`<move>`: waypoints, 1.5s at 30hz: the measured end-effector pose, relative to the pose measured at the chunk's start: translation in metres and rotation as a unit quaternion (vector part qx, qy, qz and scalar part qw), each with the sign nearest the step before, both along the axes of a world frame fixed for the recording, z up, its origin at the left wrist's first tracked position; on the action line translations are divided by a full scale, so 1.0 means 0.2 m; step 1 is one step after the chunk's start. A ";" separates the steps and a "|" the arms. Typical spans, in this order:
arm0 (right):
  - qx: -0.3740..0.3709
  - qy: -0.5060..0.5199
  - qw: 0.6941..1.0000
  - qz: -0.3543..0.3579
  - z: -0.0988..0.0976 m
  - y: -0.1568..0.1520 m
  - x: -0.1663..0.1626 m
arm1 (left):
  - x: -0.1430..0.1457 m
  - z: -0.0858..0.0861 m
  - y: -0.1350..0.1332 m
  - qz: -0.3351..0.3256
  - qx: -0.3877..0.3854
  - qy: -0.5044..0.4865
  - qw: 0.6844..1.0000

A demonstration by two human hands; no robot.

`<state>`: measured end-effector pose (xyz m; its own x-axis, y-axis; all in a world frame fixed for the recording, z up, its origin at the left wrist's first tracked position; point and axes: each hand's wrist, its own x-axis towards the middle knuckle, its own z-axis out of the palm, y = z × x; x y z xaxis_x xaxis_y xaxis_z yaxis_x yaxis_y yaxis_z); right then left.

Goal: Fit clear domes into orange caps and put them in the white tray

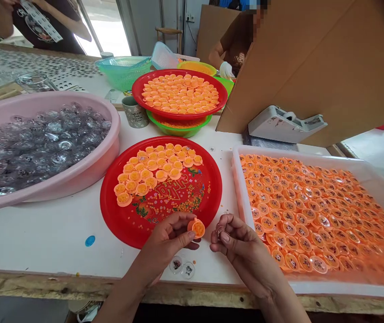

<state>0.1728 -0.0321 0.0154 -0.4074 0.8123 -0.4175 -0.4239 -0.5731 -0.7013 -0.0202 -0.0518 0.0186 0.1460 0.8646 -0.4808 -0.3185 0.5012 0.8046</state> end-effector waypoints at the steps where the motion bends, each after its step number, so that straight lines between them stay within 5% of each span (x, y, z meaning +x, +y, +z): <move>1: -0.008 0.010 1.000 -0.004 0.00 0.00 0.00 | 0.00 0.00 0.00 -0.001 0.003 -0.004 1.000; 7: -0.034 0.011 0.999 -0.035 -0.04 0.00 0.01 | 0.00 -0.02 -0.01 -0.009 0.009 -0.020 1.000; 16: 0.025 0.010 1.000 -0.014 -0.03 -0.01 -0.01 | 0.00 0.00 -0.01 -0.017 0.020 -0.010 1.000; 32: 0.115 -0.156 0.981 -0.012 -0.06 -0.04 -0.04 | 0.04 -0.02 -0.03 -0.040 0.050 0.019 0.998; 41: 0.186 -0.327 0.927 -0.008 -0.06 -0.04 -0.03 | 0.10 -0.13 -0.07 -0.019 0.229 0.180 0.956; 45: 0.206 -0.366 0.907 -0.020 -0.05 -0.05 -0.03 | 0.11 -0.14 -0.07 -0.017 0.245 0.197 0.949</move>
